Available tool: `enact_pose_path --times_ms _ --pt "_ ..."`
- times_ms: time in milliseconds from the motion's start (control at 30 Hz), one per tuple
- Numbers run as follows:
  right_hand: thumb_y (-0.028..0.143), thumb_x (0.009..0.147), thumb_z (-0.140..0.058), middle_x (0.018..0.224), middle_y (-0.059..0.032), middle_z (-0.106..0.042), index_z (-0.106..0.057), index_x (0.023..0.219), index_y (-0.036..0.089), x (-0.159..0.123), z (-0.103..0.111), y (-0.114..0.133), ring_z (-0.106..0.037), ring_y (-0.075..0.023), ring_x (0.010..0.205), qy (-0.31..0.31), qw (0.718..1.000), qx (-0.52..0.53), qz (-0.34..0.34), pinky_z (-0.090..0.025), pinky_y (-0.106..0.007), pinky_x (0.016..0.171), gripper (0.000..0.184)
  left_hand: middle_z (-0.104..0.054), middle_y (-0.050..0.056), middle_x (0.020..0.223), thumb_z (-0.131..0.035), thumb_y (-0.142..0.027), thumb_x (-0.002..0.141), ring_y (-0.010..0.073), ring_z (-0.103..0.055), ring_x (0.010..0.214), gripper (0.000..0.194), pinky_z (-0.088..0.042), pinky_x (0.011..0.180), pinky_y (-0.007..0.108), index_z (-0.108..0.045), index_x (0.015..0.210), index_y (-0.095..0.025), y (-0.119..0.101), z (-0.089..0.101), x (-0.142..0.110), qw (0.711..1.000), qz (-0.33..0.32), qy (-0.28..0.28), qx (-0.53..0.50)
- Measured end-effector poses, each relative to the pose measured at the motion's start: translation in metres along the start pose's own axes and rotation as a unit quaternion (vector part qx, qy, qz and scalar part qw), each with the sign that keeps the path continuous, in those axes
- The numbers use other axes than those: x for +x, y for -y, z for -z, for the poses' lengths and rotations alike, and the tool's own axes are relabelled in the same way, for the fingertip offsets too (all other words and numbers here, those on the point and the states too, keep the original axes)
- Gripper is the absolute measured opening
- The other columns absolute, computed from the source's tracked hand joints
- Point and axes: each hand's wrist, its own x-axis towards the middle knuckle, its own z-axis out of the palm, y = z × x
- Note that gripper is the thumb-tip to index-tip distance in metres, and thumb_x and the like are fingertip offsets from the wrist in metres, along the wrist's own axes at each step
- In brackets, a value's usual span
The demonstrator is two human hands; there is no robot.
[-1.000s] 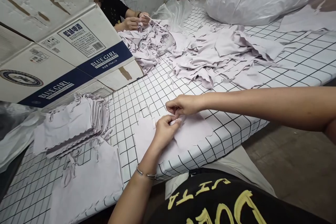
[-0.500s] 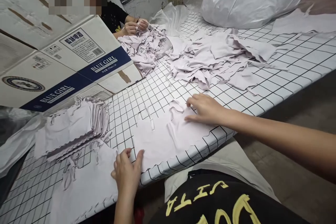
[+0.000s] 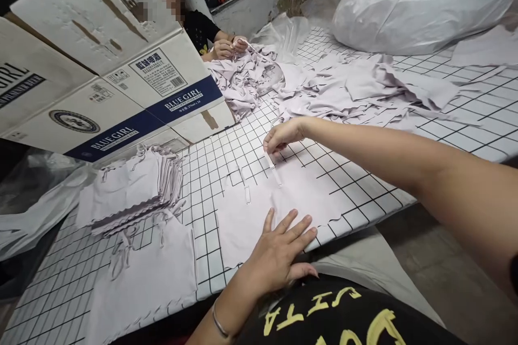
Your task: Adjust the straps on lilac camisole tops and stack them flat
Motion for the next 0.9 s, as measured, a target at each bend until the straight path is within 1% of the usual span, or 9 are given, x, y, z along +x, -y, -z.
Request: enact_pose_path --times_ms 67,167,333,500,600,667,767,833,900 --pt "0.044 0.076 -0.073 0.063 0.0026 -0.051 -0.063 0.083 0.016 0.012 0.02 -0.002 -0.049 -0.0129 0.061 0.078 0.997 0.022 -0.009 -0.041 -0.025 0.061 0.029 -0.026 0.003 0.157 -0.038 -0.064 0.091 0.0257 -0.008 0.148 0.072 0.006 0.116 0.062 -0.021 0.152 -0.029 0.001 -0.001 -0.001 1.0 -0.001 0.004 -0.008" --pt "0.049 0.076 -0.077 0.056 0.0041 -0.046 -0.066 0.082 0.013 0.028 0.041 0.0 -0.047 -0.0119 0.057 0.099 0.993 -0.041 -0.046 -0.04 -0.026 0.059 0.038 -0.024 0.002 0.157 -0.036 -0.064 0.092 0.0244 -0.006 0.148 0.071 0.009 0.116 0.06 -0.02 0.152 -0.029 0.0 0.0 -0.002 1.0 0.0 0.007 -0.015" --pt "0.014 0.074 -0.08 0.074 -0.001 -0.063 -0.072 0.091 0.009 0.034 0.044 0.017 -0.057 -0.0155 0.07 0.125 0.983 -0.117 -0.07 -0.041 -0.028 0.069 0.02 -0.025 0.002 0.156 -0.036 -0.063 0.093 0.0246 -0.006 0.148 0.07 0.01 0.116 0.06 -0.02 0.152 -0.029 -0.001 0.002 -0.002 1.0 0.003 0.007 -0.019" --pt "0.008 0.075 -0.074 0.069 0.0014 -0.059 -0.067 0.079 0.008 0.026 0.025 0.025 -0.053 -0.013 0.07 -0.05 0.967 -0.246 -0.047 -0.036 -0.026 0.067 0.008 -0.025 0.002 0.156 -0.036 -0.063 0.093 0.0251 -0.007 0.148 0.071 0.007 0.115 0.062 -0.019 0.152 -0.028 0.001 0.001 -0.002 1.0 -0.006 0.004 -0.012" --pt "0.012 0.076 -0.073 0.073 0.0005 -0.059 -0.065 0.082 0.012 0.026 0.009 0.017 -0.051 -0.0144 0.07 -0.11 0.956 -0.268 -0.04 -0.033 -0.025 0.061 0.011 -0.023 0.0 0.157 -0.035 -0.063 0.093 0.0245 -0.007 0.148 0.07 0.006 0.115 0.062 -0.019 0.152 -0.028 0.001 0.001 -0.003 1.0 -0.006 0.003 -0.009" --pt "0.02 0.08 -0.071 0.075 -0.0026 -0.06 -0.064 0.079 0.014 0.027 -0.002 0.007 -0.053 -0.0181 0.071 -0.172 0.933 -0.316 -0.026 -0.032 -0.027 0.059 0.009 -0.023 0.0 0.157 -0.035 -0.063 0.093 0.0246 -0.007 0.148 0.07 0.005 0.115 0.063 -0.02 0.152 -0.028 0.0 0.001 -0.003 1.0 -0.007 0.0 -0.006" --pt "0.03 0.09 -0.061 0.083 -0.0095 -0.064 -0.067 0.077 0.014 0.027 -0.013 -0.008 -0.056 -0.0256 0.083 -0.266 0.863 -0.426 0.05 -0.034 -0.032 0.067 0.021 -0.025 0.001 0.156 -0.037 -0.062 0.093 0.0247 -0.007 0.148 0.07 0.005 0.116 0.062 -0.021 0.152 -0.027 -0.002 0.003 -0.003 1.0 -0.006 -0.002 -0.004" --pt "0.035 0.093 -0.057 0.089 -0.0133 -0.065 -0.07 0.08 0.014 0.027 -0.017 -0.016 -0.057 -0.0293 0.089 -0.29 0.837 -0.459 0.065 -0.034 -0.035 0.072 0.028 -0.026 0.002 0.156 -0.038 -0.062 0.093 0.0249 -0.007 0.148 0.07 0.004 0.116 0.062 -0.022 0.152 -0.028 -0.003 0.003 -0.002 1.0 -0.002 0.0 -0.01" --pt "0.041 0.093 -0.058 0.091 -0.0145 -0.066 -0.07 0.081 0.014 0.025 -0.016 -0.019 -0.058 -0.0303 0.089 -0.283 0.85 -0.444 0.013 -0.035 -0.034 0.07 0.032 -0.028 0.003 0.155 -0.04 -0.062 0.092 0.0259 -0.009 0.148 0.07 0.003 0.116 0.063 -0.023 0.151 -0.028 -0.002 0.003 -0.002 1.0 -0.001 0.0 -0.026"
